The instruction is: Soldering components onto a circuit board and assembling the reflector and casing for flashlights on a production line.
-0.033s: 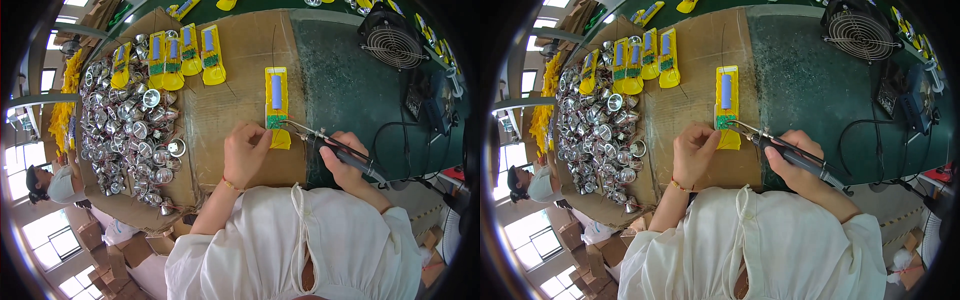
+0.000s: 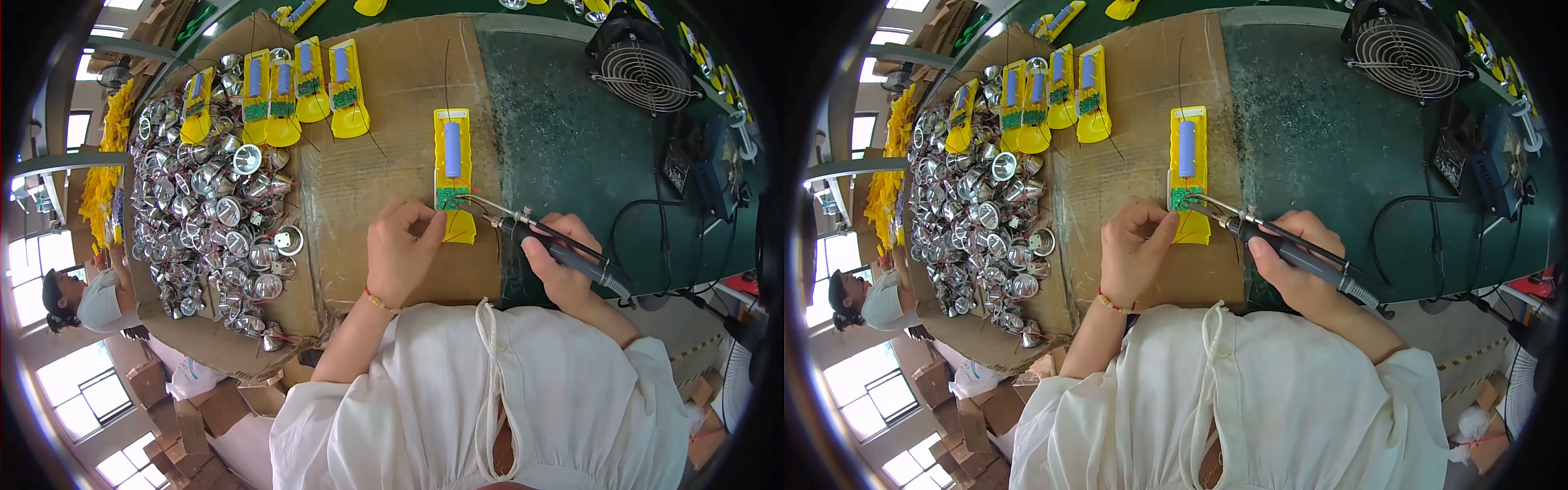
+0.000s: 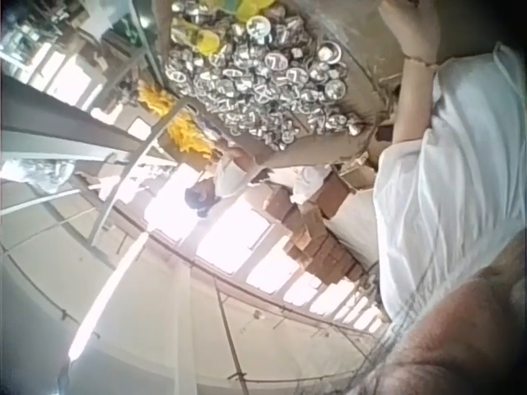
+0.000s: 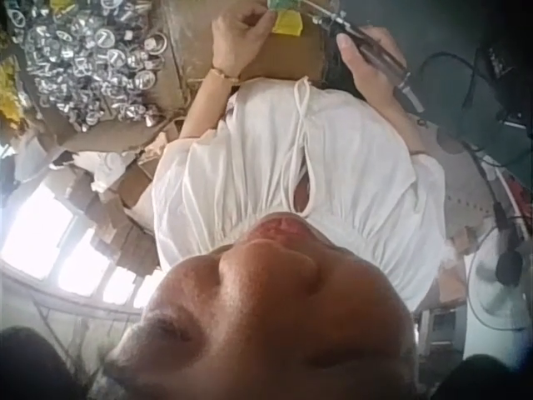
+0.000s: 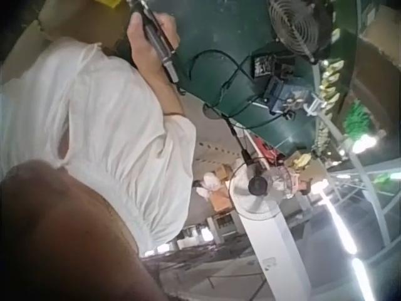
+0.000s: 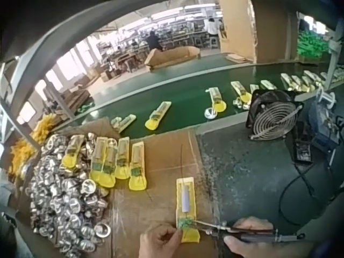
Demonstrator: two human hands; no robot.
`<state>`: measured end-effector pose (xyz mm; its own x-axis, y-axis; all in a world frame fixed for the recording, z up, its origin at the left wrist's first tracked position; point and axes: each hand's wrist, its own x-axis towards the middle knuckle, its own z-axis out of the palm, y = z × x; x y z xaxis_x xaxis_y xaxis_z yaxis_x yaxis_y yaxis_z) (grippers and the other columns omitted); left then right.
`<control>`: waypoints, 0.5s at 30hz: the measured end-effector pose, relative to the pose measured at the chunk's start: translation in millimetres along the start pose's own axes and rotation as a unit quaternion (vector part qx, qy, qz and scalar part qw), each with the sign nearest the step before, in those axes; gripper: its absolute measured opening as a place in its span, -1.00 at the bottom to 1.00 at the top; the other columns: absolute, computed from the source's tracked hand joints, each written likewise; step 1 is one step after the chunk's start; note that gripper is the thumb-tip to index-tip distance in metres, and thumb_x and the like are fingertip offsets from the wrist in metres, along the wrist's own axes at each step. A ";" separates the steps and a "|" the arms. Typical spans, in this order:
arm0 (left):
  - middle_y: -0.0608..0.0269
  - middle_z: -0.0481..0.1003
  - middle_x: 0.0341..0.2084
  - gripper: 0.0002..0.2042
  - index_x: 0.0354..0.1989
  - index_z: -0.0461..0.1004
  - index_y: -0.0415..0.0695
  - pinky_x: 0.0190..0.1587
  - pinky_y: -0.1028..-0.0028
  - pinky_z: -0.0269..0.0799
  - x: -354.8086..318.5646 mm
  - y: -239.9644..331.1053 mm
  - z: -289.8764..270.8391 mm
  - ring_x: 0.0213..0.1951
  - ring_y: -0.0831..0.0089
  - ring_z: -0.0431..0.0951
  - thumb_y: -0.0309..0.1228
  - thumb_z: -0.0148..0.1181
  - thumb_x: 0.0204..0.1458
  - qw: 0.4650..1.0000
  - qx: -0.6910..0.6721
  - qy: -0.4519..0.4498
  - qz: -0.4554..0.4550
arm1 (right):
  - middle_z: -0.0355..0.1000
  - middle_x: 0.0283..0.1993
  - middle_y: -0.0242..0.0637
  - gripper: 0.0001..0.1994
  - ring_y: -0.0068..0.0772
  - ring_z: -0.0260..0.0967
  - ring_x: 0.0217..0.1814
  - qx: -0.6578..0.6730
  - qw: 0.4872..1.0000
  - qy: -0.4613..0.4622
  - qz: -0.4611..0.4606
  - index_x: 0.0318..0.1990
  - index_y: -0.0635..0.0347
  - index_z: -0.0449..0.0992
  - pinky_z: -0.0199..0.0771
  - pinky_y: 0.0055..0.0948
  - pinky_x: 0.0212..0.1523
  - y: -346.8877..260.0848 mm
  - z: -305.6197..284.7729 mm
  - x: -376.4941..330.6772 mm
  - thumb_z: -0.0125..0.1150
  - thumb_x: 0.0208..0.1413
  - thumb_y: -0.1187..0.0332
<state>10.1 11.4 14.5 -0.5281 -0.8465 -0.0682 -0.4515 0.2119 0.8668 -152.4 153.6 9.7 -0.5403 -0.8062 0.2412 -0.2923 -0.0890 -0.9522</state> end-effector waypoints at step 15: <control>0.19 0.40 -0.61 -0.88 -0.63 0.43 -0.24 -0.54 0.49 0.36 3.1 0.2 -0.1 -0.61 0.41 0.47 -0.50 0.20 -0.16 0.999 0.028 0.007 0.025 | 0.35 -0.35 -0.22 -0.82 -0.52 0.38 -0.46 0.011 0.995 0.012 0.097 -0.33 0.33 0.34 0.43 -0.58 -0.44 2.6 -5.5 -10.5 0.20 -0.01 0.43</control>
<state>8.5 8.8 14.4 -0.5407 -0.8410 -0.0183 -0.4650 0.2806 0.8397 -151.9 165.0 5.8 -0.6045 -0.7947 0.0558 -0.1635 0.0552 -0.9850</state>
